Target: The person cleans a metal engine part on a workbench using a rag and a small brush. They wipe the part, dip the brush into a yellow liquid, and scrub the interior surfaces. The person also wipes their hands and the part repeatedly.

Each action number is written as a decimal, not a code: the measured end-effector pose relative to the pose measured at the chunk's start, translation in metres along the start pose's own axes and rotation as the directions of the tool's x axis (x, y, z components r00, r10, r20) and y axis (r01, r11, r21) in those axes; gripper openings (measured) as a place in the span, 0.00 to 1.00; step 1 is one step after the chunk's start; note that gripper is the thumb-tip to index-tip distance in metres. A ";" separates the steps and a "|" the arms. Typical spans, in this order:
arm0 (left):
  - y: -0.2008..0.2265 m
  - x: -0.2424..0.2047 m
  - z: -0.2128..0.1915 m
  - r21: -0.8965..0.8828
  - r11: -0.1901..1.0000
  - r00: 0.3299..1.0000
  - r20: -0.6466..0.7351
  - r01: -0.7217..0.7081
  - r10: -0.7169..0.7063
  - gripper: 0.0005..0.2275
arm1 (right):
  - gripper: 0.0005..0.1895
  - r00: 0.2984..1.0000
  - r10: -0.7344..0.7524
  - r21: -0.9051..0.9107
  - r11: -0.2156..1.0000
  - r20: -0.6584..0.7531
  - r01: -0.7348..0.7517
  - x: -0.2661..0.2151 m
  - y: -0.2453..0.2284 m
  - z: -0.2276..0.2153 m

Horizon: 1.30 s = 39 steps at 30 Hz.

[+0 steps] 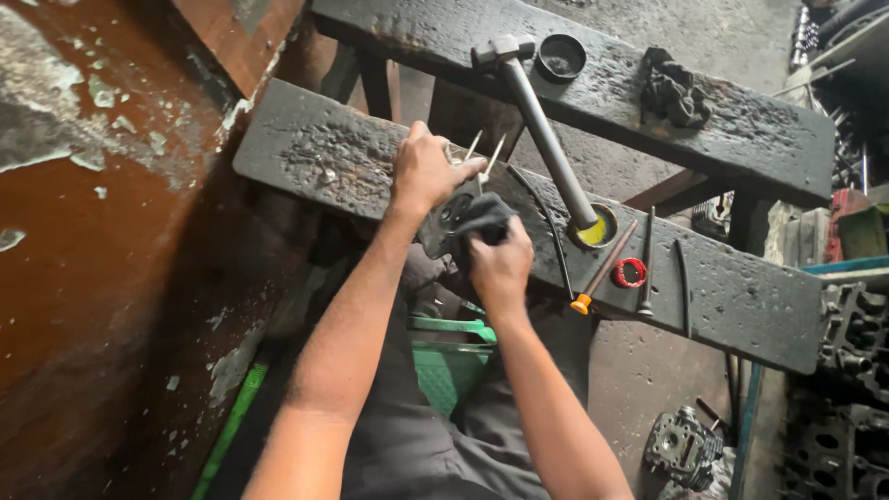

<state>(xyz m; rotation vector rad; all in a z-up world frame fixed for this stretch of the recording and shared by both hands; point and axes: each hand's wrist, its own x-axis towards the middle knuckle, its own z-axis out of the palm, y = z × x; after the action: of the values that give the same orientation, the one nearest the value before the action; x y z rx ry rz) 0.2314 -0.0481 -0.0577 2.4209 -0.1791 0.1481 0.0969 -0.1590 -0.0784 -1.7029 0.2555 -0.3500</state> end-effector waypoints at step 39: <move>-0.008 0.018 0.006 -0.228 0.974 0.991 0.126 -0.013 0.043 0.29 | 0.16 0.712 0.344 0.622 0.347 0.612 -0.702 0.001 0.053 -0.013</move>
<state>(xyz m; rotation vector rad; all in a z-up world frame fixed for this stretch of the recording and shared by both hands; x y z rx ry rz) 0.2503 -0.0475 -0.0644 2.2012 -0.2745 -0.0181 0.0945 -0.1797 -0.1284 -0.5929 0.2870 0.3625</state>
